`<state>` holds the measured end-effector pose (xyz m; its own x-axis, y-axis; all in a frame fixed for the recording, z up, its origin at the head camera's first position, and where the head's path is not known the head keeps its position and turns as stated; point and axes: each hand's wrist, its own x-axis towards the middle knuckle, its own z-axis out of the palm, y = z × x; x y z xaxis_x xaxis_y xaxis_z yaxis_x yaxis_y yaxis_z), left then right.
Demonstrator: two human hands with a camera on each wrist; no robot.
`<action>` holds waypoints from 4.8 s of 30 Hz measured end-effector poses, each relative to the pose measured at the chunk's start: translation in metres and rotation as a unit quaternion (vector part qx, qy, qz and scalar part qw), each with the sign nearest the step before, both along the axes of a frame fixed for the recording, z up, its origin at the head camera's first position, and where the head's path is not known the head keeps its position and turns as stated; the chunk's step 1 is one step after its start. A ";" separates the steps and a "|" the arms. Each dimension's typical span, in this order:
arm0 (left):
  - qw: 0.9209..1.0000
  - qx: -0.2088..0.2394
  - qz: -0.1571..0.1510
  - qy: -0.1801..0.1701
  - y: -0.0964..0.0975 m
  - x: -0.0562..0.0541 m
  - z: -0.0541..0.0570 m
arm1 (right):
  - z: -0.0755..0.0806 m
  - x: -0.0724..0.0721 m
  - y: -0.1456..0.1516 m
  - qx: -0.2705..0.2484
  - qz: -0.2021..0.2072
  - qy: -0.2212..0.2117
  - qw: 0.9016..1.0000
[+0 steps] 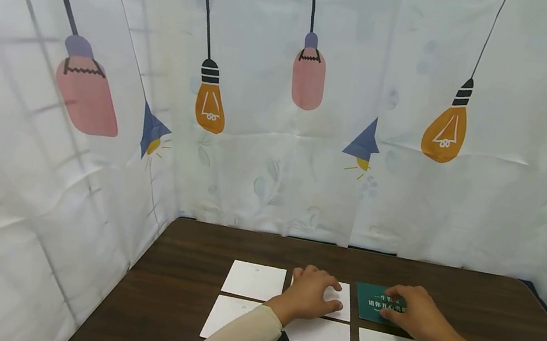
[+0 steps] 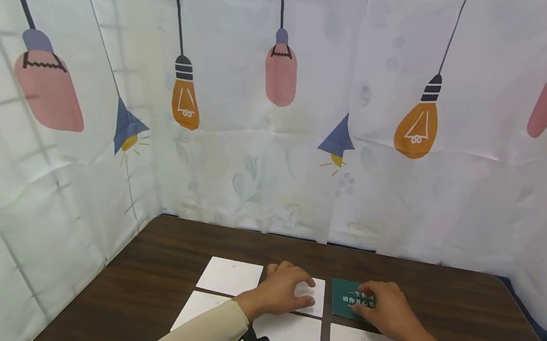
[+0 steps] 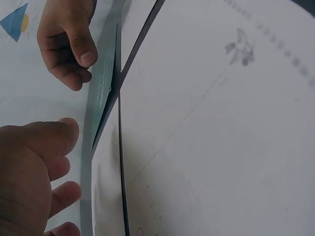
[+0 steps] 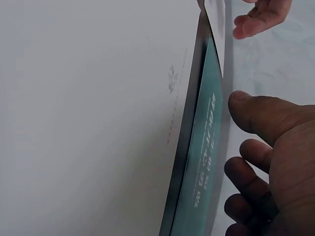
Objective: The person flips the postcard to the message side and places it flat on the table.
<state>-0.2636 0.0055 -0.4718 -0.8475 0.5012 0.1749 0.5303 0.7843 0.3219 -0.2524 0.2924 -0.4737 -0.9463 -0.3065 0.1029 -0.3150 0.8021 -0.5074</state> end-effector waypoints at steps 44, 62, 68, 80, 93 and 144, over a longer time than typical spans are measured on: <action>0.998 -0.048 0.028 -0.040 0.041 -0.009 0.004 | -0.002 -0.011 0.056 0.037 0.006 -0.018 0.999; 0.995 -0.061 0.060 -0.055 0.050 -0.020 0.001 | 0.010 -0.019 0.061 0.055 0.006 -0.069 0.996; 0.993 -0.073 0.072 -0.061 0.051 -0.022 0.001 | 0.008 -0.021 0.061 0.062 0.004 -0.068 0.996; 0.990 -0.075 0.078 -0.088 0.051 -0.023 0.004 | 0.012 -0.026 0.059 0.081 0.013 -0.077 0.994; 0.989 -0.074 0.078 -0.097 0.053 -0.022 0.008 | 0.014 -0.028 0.060 0.075 0.018 -0.076 0.994; 0.975 0.179 0.061 -0.115 0.056 -0.011 -0.001 | 0.002 -0.002 0.072 -0.090 -0.005 -0.079 0.993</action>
<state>-0.2745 0.0612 -0.4727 -0.9348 0.3351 0.1181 0.3208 0.6534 0.6857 -0.2546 0.3648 -0.4714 -0.9581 -0.2865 0.0056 -0.2122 0.6963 -0.6857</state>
